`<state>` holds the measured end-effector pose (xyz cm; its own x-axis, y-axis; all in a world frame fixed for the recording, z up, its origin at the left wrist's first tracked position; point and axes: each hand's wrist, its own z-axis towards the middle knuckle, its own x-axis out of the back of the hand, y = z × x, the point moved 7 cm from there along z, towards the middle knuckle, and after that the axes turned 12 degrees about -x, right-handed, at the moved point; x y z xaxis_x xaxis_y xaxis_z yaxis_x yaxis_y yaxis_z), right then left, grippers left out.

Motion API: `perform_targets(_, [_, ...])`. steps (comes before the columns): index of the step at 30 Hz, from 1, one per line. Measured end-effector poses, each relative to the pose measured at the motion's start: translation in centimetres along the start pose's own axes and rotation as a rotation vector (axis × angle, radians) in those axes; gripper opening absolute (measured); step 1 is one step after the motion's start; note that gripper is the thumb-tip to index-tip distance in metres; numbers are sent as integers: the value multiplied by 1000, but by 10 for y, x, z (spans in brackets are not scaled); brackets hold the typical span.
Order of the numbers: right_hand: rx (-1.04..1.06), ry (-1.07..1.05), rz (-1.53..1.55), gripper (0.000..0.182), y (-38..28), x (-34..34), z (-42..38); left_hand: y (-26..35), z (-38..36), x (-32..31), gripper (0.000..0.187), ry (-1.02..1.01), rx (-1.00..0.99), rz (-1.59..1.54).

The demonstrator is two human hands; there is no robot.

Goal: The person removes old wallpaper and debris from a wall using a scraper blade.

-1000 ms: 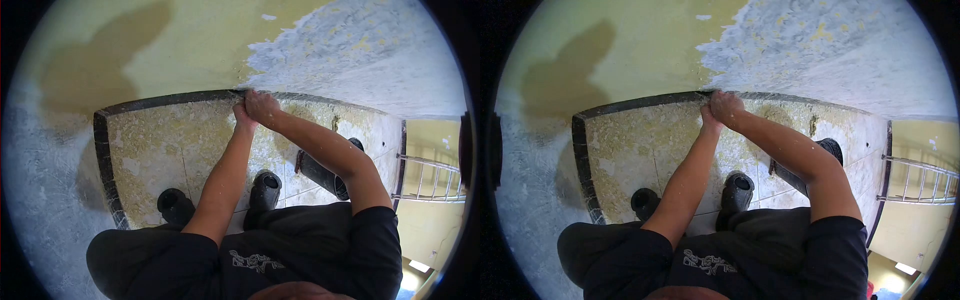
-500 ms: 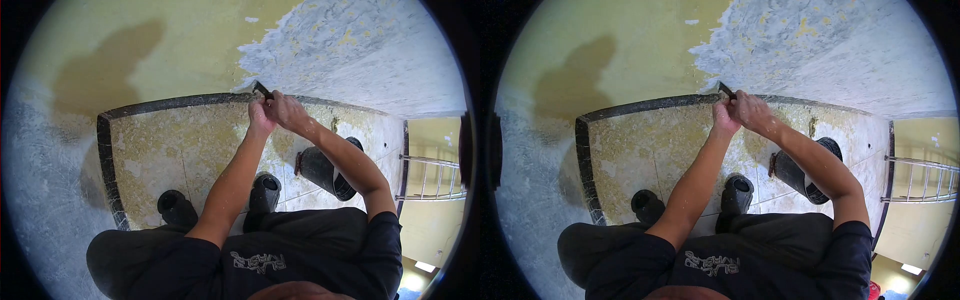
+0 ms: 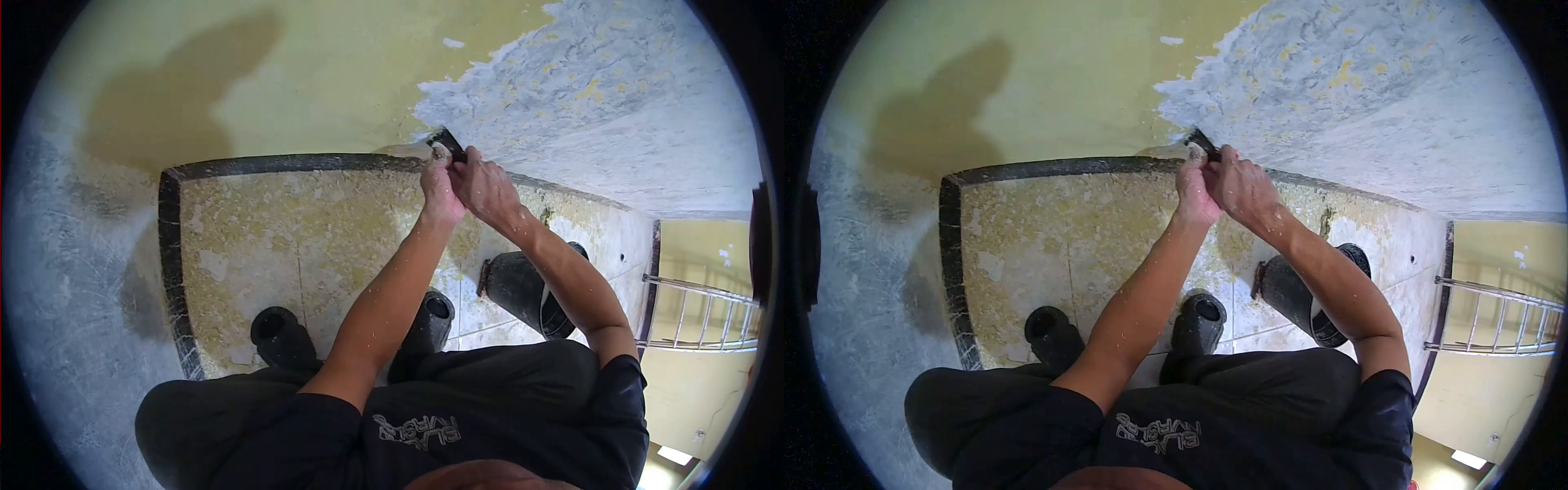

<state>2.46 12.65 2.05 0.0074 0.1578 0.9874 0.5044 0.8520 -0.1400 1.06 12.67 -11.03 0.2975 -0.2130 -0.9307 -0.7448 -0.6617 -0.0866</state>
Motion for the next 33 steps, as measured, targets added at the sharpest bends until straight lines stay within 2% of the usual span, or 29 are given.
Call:
perform_targets(3, [62, 31, -47, 27, -15, 3, 6, 17, -4, -10, 45, -23, -54, -28])
perform_targets(5, [9, -18, -52, 28, -6, 0, 7, 15, -11, -15, 41, 34, -26, 9])
perform_targets(7, [39, 9, -45, 28, 1, 5, 3, 8, -10, -18, 38, -84, -44, 20])
perform_targets(8, [50, 17, -51, 28, 4, 9, 2, -5, -8, -12, 34, 27, -1, 67])
perform_targets(10, [-130, -78, -158, 28, 25, 7, 0, -22, 5, -6, 34, 16, 23, 12])
perform_targets(12, [-97, -51, -151, 29, 16, 3, 1, -26, 10, 1, 34, -48, 76, -44])
perform_targets(14, [-77, 0, -132, 29, 6, 1, 5, -3, 1, -4, 34, -62, 48, -73])
perform_targets(16, [60, 19, -143, 32, -5, -6, 7, 14, -5, -9, 34, -79, 17, -72])
perform_targets(20, [92, 26, -124, 30, 2, 9, -3, -26, 16, 13, 32, -72, 145, -68])
perform_targets(22, [-117, -74, -268, 27, 20, 6, -2, -29, 5, -2, 32, -59, 136, -85])
perform_targets(24, [-116, -100, -228, 27, 6, 3, 3, -19, -8, -15, 33, -57, 110, -86])
perform_targets(25, [-120, -120, -188, 26, 0, 1, 4, -4, -3, -14, 34, -161, 103, -221])
perform_targets(26, [-125, -114, -182, 26, 0, -2, 7, 2, 1, -2, 34, -119, 59, -164])
perform_targets(28, [24, -38, -186, 28, -9, -11, 8, 11, 5, 9, 35, -33, 40, -93])
perform_targets(29, [14, -41, -183, 28, -5, -12, 4, 7, 3, 12, 35, -28, 49, -89])
perform_targets(31, [120, 58, -59, 28, -6, 1, -2, 0, 6, 11, 33, -61, 55, -47])
perform_targets(32, [133, 62, -66, 28, -4, 2, 0, -5, 5, 4, 31, -157, 127, -132])
perform_targets(33, [55, 27, -100, 28, 5, 0, 0, -7, 5, 1, 31, -157, 119, -140])
